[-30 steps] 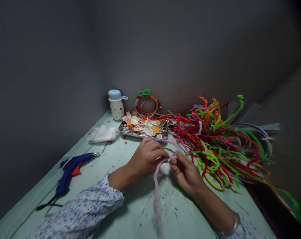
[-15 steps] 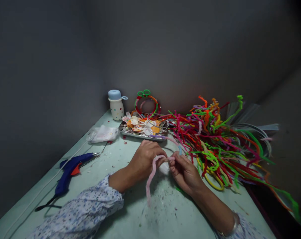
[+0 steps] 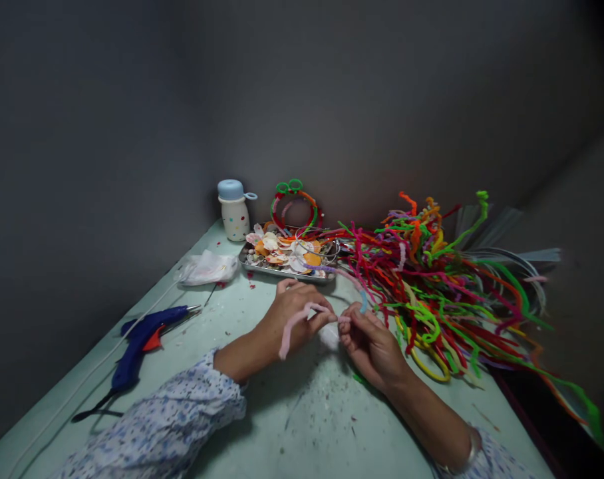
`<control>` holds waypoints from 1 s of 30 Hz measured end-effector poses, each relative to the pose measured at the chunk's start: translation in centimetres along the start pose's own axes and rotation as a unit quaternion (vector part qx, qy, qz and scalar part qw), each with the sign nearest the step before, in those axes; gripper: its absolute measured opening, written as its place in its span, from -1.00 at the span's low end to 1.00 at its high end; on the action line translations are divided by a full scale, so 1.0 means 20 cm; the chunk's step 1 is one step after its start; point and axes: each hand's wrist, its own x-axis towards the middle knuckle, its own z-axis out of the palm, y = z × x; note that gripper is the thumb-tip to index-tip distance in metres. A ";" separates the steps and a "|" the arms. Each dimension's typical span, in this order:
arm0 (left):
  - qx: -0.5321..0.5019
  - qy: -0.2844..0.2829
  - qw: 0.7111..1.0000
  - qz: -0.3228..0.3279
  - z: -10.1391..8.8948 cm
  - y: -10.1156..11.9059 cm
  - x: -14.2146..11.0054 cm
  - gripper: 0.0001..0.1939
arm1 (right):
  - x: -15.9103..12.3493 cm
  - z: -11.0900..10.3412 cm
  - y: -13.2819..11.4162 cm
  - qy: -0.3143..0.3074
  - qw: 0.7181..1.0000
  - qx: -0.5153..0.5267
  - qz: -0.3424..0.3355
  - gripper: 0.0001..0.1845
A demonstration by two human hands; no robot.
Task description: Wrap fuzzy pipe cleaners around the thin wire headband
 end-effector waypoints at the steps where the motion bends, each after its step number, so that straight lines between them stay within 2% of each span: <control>1: 0.001 0.006 1.000 -0.001 0.01 0.00 0.00 -0.87 | 0.00 0.00 0.00 0.001 1.000 -0.001 0.002 -0.82; 9: -0.036 0.017 0.999 -0.018 0.03 -0.03 -0.01 -0.86 | -0.01 0.01 0.00 -0.015 1.000 -0.017 0.007 -0.82; 15: -0.097 0.039 0.994 0.032 0.05 -0.05 -0.01 -0.83 | 0.00 0.01 0.00 -0.008 1.000 -0.021 -0.011 -0.83; 20: -0.093 0.051 0.994 0.020 0.05 -0.03 -0.01 -0.87 | 0.00 0.01 0.01 -0.029 0.999 -0.042 0.002 -0.74; 26: -0.085 0.042 0.995 0.012 0.06 -0.02 -0.01 -0.87 | 0.01 0.01 0.02 -0.014 0.997 -0.079 0.008 -0.74; 30: -0.091 0.026 0.995 -0.030 0.05 -0.01 -0.01 -0.85 | 0.01 0.01 0.02 -0.015 0.996 -0.083 0.012 -0.77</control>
